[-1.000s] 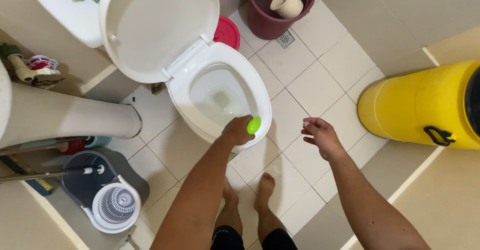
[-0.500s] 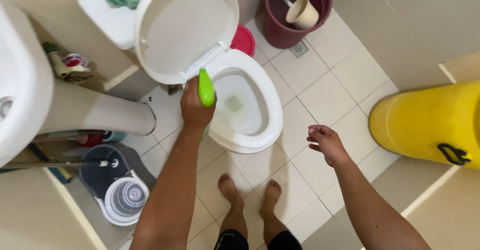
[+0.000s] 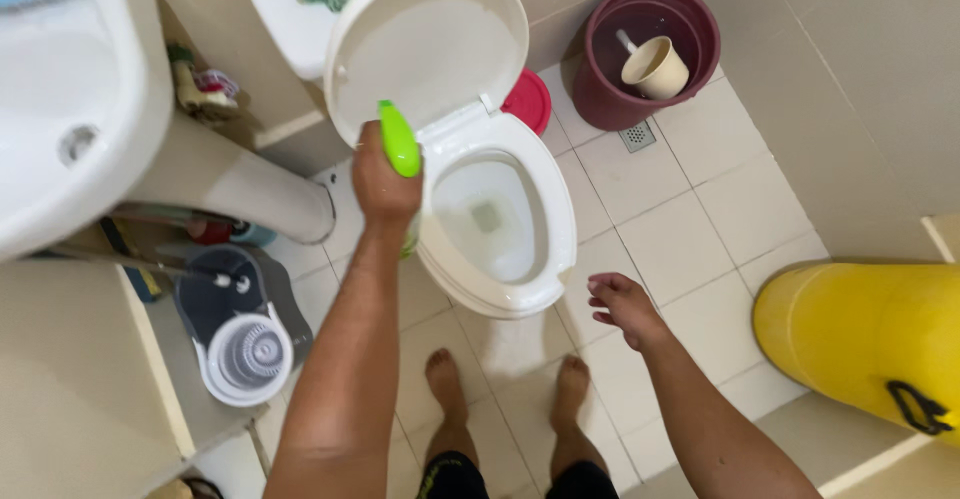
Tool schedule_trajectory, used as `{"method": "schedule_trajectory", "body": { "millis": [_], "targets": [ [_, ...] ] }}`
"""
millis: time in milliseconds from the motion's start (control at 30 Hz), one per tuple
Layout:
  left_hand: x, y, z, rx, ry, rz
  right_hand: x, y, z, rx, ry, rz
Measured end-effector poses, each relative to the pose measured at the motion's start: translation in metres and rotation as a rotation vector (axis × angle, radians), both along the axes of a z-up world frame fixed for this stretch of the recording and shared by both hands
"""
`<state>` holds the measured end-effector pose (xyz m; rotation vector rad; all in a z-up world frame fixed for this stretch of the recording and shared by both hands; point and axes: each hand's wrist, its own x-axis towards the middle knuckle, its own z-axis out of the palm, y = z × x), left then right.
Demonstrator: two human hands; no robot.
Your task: The person cleans the bathroom sink and toilet. They rinse cups, apply detergent to a cloth, wipe the sink basin and faucet, and then pour water into the toilet bowl. Finally, they spray a cleaning agent into the toilet.
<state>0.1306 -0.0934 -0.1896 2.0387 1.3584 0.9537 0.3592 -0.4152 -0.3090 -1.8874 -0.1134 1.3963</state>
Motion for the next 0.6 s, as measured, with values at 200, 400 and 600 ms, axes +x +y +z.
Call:
{"method": "schedule_trajectory", "body": {
  "millis": [200,400,600],
  "targets": [
    [-0.009,-0.032,-0.044,-0.505,0.148,0.097,0.037,-0.005,0.002,-0.011,0.05,0.091],
    [0.041,-0.076,-0.08,-0.421,0.113,-0.039,0.051,-0.008,-0.022,-0.048,0.064,0.141],
    [0.053,-0.086,-0.107,-0.472,0.077,-0.223,0.039,0.003,-0.084,-0.106,0.062,0.148]
  ]
}}
